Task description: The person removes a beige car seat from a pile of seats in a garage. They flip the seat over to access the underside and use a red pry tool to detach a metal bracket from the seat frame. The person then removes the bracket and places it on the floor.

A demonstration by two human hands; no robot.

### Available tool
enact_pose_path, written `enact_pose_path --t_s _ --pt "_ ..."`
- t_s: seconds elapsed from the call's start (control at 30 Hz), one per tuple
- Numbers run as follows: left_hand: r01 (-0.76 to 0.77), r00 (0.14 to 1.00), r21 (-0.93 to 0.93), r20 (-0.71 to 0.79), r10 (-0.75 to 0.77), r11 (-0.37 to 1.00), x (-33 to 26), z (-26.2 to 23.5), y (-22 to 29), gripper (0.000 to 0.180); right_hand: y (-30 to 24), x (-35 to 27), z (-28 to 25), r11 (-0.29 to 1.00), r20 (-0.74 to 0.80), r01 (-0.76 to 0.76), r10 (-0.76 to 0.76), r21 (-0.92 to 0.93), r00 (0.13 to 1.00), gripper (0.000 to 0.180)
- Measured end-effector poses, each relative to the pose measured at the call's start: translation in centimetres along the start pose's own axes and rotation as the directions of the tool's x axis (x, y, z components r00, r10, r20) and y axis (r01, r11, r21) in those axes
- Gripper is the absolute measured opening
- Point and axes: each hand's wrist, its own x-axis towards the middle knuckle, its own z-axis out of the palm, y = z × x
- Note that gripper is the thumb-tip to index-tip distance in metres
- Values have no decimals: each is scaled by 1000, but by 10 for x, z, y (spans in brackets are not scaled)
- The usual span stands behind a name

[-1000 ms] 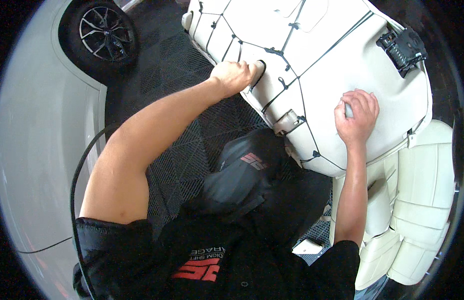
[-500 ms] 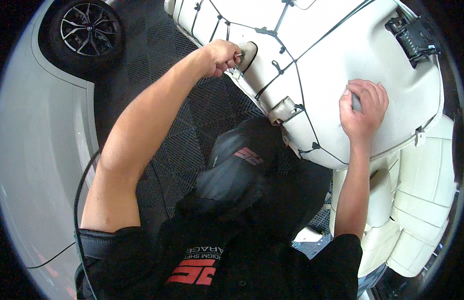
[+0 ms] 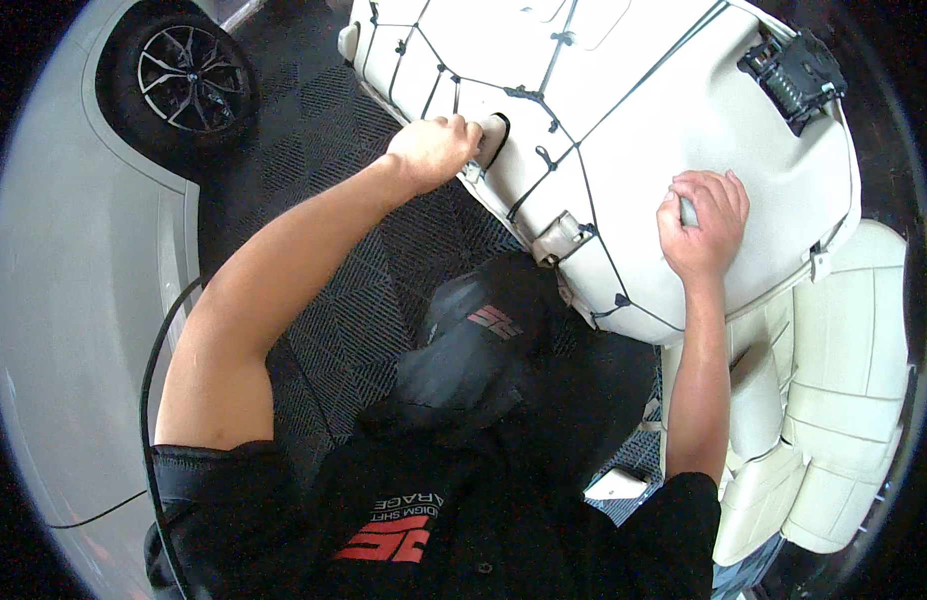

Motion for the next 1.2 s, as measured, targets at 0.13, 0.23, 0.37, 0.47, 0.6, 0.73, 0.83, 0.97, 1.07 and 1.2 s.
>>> enact_pose_path --t_s 0.13,0.23,0.37,0.47,0.6,0.73,0.83,0.97,1.07,1.2 --pt "191 956 -138 251 -153 972 20 -27 24 28 4 -3 -5 1000 23 -6 7 -27 1000 18" --pt "201 953 -123 253 -165 972 29 19 0 33 -4 0 0 999 4 -1 1 36 1000 18" --pt "788 585 -606 792 -176 -110 37 -5 -13 33 3 -3 -1 999 -30 -20 21 41 999 18" --pt "692 576 -604 792 -204 -395 20 3 2 32 2 0 0 1000 -29 -3 3 8 1000 18" --pt "724 684 -615 587 -433 311 25 -26 23 36 4 -4 -6 999 1 -11 11 -37 1000 17" --pt "460 887 -498 231 -399 735 15 -8 17 36 -1 -3 -1 1000 -8 -1 1 -16 1000 17" --pt "266 958 -288 182 -220 920 11 -19 19 30 2 -1 -6 1000 -15 -11 11 2 1000 16" --pt "52 991 -47 130 -45 998 3 -8 7 24 3 -1 -4 999 -20 -17 18 32 1000 16" --pt "102 952 -21 293 -91 995 11 -23 20 25 14 -3 -14 993 37 -10 5 115 999 19" --pt "58 985 46 161 -65 997 5 0 8 20 81 37 -57 963 -108 -50 22 -265 994 31"
